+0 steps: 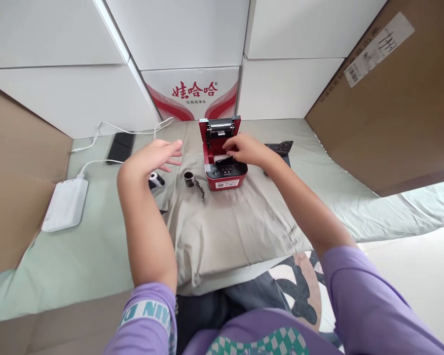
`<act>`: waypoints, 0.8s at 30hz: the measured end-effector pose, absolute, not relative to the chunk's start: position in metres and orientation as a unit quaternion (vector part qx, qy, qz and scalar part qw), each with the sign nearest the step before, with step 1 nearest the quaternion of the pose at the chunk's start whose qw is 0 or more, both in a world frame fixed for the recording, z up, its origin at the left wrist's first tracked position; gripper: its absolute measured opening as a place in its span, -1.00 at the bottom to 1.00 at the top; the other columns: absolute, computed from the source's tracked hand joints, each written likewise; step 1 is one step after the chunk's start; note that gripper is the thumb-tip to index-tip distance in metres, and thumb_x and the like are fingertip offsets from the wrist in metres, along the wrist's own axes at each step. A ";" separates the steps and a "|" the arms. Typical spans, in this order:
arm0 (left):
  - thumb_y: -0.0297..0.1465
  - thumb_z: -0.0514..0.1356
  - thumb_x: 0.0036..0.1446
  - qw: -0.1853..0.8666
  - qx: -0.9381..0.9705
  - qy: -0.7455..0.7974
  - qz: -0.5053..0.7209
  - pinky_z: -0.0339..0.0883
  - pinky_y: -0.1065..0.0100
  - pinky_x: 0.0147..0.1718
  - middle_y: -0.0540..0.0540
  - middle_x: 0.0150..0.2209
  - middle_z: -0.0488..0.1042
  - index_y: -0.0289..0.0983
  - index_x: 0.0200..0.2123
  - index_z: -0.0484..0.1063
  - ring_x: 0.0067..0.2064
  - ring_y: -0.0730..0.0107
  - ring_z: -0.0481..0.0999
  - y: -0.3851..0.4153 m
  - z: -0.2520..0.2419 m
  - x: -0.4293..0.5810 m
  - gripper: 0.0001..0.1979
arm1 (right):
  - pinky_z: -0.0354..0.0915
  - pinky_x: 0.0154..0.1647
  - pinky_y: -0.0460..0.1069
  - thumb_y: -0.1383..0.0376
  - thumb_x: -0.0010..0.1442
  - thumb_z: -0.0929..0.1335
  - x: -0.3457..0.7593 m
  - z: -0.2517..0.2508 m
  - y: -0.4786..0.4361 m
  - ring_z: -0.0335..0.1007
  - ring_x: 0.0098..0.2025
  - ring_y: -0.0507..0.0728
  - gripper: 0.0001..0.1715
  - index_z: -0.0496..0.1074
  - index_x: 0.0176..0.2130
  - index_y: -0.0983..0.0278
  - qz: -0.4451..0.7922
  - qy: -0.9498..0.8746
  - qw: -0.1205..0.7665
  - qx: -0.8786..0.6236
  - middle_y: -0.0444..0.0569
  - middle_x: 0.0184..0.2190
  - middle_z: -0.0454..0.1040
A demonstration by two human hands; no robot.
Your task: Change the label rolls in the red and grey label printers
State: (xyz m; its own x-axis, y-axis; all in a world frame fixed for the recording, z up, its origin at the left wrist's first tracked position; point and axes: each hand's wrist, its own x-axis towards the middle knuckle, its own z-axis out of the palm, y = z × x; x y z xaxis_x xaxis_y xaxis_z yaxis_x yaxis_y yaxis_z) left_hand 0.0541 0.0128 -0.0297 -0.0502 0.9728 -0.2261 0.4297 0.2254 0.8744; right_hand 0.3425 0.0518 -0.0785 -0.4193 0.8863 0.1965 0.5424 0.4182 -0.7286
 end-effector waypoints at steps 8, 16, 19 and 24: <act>-0.04 0.30 0.21 0.438 0.538 0.669 0.266 0.50 0.18 -0.27 -0.35 0.01 0.67 -0.21 -0.23 0.61 -0.08 -0.08 0.72 0.006 -0.017 0.045 -0.65 | 0.07 0.26 0.56 0.72 -0.36 0.44 0.313 -0.094 0.088 0.31 0.11 0.60 -0.56 0.52 -0.56 0.22 0.173 -0.850 0.145 -0.476 0.04 -0.53 0.36; 0.14 0.14 0.21 0.445 0.606 0.636 0.175 0.51 0.07 0.00 -0.39 0.17 0.61 -0.26 0.10 0.57 0.15 -0.19 0.63 -0.003 -0.005 0.038 -0.33 | 0.32 0.16 0.29 0.47 -0.05 0.39 0.335 -0.060 0.062 0.37 0.09 0.39 -0.58 0.50 -0.12 0.28 0.197 -0.859 0.065 -0.469 0.15 -0.05 0.53; 0.15 0.10 0.24 0.429 0.614 0.641 0.165 0.52 0.09 -0.09 -0.35 0.09 0.66 -0.24 0.08 0.58 0.03 -0.16 0.69 -0.013 0.007 0.042 -0.34 | 0.41 0.03 0.17 0.38 0.08 0.38 0.352 -0.052 0.042 0.42 -0.01 0.28 -0.64 0.44 -0.08 0.26 0.224 -0.845 0.148 -0.462 0.11 -0.01 0.52; -0.01 -0.01 0.40 0.337 0.733 0.571 0.155 0.43 0.15 -0.34 -0.19 -0.26 0.68 -0.20 -0.15 0.62 -0.39 0.12 0.65 -0.069 0.039 0.082 -0.49 | 0.48 -0.02 0.09 0.28 0.25 0.39 0.346 -0.028 0.006 0.48 -0.03 0.20 -0.68 0.42 0.01 0.15 0.256 -0.789 0.331 -0.450 0.00 0.02 0.51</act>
